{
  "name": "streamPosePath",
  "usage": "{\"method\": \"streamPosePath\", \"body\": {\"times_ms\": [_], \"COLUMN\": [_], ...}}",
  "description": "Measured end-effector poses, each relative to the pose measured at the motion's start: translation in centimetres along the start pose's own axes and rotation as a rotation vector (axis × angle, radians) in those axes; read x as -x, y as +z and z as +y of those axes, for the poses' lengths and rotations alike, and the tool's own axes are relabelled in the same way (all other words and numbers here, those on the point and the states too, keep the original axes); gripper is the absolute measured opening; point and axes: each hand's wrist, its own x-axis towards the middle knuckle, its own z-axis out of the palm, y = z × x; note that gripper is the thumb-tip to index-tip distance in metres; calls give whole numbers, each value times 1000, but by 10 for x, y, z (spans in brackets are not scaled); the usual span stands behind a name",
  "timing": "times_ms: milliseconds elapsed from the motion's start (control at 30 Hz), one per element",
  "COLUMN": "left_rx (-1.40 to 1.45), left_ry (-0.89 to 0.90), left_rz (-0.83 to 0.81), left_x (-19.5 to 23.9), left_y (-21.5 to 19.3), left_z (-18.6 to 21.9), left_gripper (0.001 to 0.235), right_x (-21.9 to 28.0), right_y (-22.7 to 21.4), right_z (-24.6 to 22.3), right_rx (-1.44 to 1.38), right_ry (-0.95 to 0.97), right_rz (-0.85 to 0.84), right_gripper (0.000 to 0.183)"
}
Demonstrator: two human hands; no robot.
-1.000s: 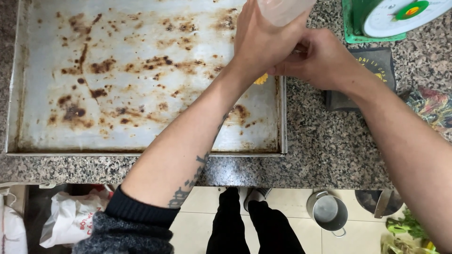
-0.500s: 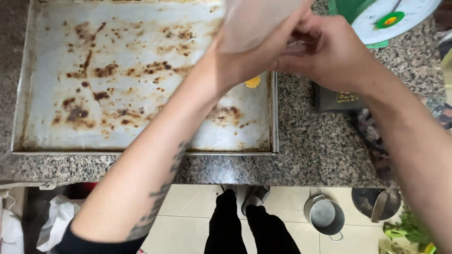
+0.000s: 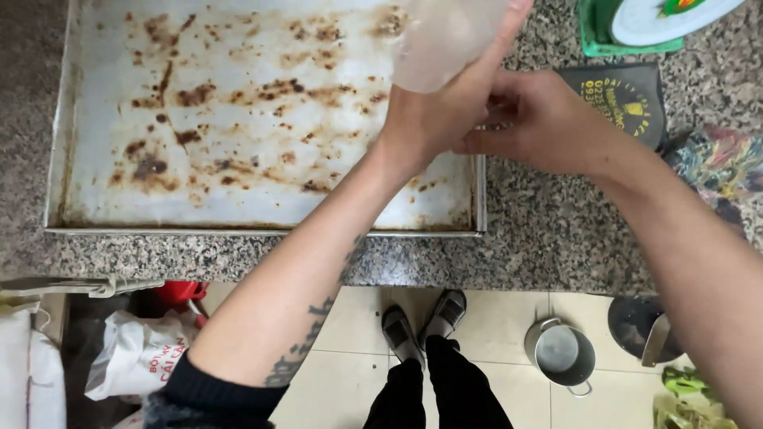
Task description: The person uses a piping bag with a star tip to pipe yellow dough onto a metal baking tray in neat rows. The person squeezes the bag to form small, uniform dollops and moves along the tray to create multiple lines of piped shapes.
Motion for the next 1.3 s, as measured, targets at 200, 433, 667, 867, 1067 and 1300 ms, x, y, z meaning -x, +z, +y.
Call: {"method": "streamPosePath", "body": {"times_ms": [200,433,667,867,1067,1300], "left_rx": [80,2,-51,104,29,-20], "left_ry": [114,262,203,250,20,-93], "left_rz": [-13,5,25,-75,-101,-30], "left_x": [-1,-3,-4,-5,-5,-8], "left_y": [11,18,20,25,23,27], "left_z": [-27,-50,-43,-42,-32,-34], "left_gripper": [28,24,24,25,30,44], "right_x": [3,5,5,8,6,7], "right_y": [8,14,15,15,14,13], "right_z": [18,39,42,41,59,62], "right_rx": [47,78,76,88,60,27], "right_ry": [129,151,127,148,157,90], "right_rz": [64,93,88,84,107,126], "right_gripper": [29,15,16,17,24,22]}}
